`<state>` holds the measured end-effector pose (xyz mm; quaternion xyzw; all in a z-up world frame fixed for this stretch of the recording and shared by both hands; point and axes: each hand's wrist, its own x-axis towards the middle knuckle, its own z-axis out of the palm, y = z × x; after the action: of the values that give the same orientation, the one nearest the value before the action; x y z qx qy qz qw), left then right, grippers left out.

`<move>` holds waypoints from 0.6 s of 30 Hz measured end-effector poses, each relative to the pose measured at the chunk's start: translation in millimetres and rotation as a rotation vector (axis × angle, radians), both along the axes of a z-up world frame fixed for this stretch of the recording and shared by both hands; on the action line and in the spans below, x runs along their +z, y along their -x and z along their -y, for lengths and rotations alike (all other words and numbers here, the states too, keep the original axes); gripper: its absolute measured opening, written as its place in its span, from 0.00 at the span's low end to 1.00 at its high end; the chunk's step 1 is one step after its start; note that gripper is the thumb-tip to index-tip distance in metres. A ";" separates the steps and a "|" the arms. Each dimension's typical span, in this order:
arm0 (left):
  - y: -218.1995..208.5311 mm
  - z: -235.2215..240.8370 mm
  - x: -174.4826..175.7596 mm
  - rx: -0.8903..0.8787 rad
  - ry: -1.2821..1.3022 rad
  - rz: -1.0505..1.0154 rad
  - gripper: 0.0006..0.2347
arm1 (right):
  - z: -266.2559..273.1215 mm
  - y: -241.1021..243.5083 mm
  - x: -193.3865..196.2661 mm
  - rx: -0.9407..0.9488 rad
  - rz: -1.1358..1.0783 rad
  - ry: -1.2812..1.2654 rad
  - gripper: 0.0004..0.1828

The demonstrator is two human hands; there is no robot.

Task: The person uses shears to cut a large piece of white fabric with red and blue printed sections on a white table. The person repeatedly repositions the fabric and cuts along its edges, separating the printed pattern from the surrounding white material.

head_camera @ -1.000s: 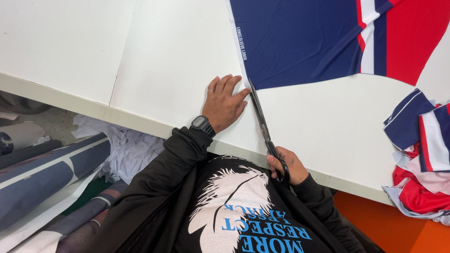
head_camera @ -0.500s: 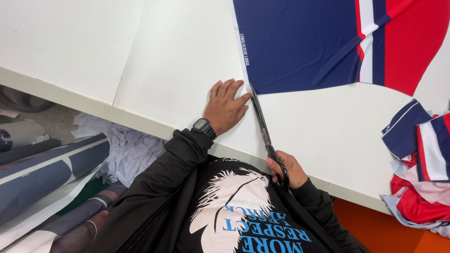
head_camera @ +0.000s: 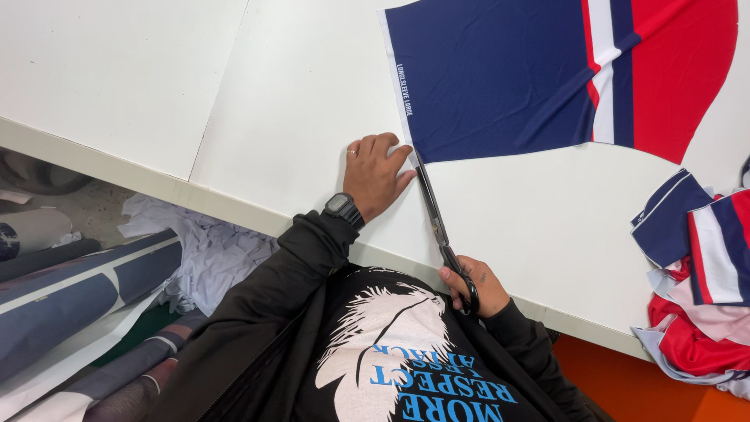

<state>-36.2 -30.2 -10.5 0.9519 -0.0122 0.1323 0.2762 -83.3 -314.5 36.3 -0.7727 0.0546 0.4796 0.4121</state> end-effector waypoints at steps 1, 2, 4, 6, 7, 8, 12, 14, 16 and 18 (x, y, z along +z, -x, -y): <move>-3.5 -0.8 -0.2 0.004 -0.008 0.008 0.13 | 1.7 0.2 -1.8 -0.002 -0.011 -0.016 0.26; -6.3 -1.6 -0.5 -0.001 -0.023 0.033 0.10 | 3.6 0.3 -3.6 -0.005 -0.022 -0.031 0.26; -10.9 -2.8 -1.6 -0.015 -0.051 0.083 0.06 | 7.9 -0.2 -6.0 -0.010 -0.040 -0.116 0.28; -11.5 -4.3 -2.6 -0.008 -0.050 0.104 0.05 | 9.7 -0.3 -7.7 -0.009 -0.052 -0.161 0.29; -11.6 -4.5 -3.1 -0.005 -0.049 0.115 0.04 | 10.1 -0.3 -7.8 -0.007 -0.052 -0.161 0.30; -11.3 -4.9 -3.6 -0.008 -0.044 0.119 0.04 | 10.0 -0.4 -7.5 -0.005 -0.052 -0.160 0.31; -10.1 -6.5 -5.1 -0.007 -0.029 0.127 0.04 | 1.6 -3.4 -5.9 -0.037 -0.044 -0.110 0.31; -9.7 -7.0 -5.2 -0.003 -0.026 0.132 0.03 | -5.4 -6.7 -5.1 -0.023 -0.018 -0.066 0.31; -10.0 -6.6 -5.0 -0.001 -0.021 0.141 0.03 | -12.1 -10.5 -4.5 -0.004 0.006 -0.041 0.30; -10.0 -6.8 -4.6 -0.011 -0.006 0.142 0.03 | -17.7 -13.4 -3.7 0.004 0.024 -0.031 0.30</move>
<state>-26.2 -23.4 -15.1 0.9409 -0.0376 0.1977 0.2725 -69.9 -296.8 32.6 -0.7722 0.0407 0.4717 0.4237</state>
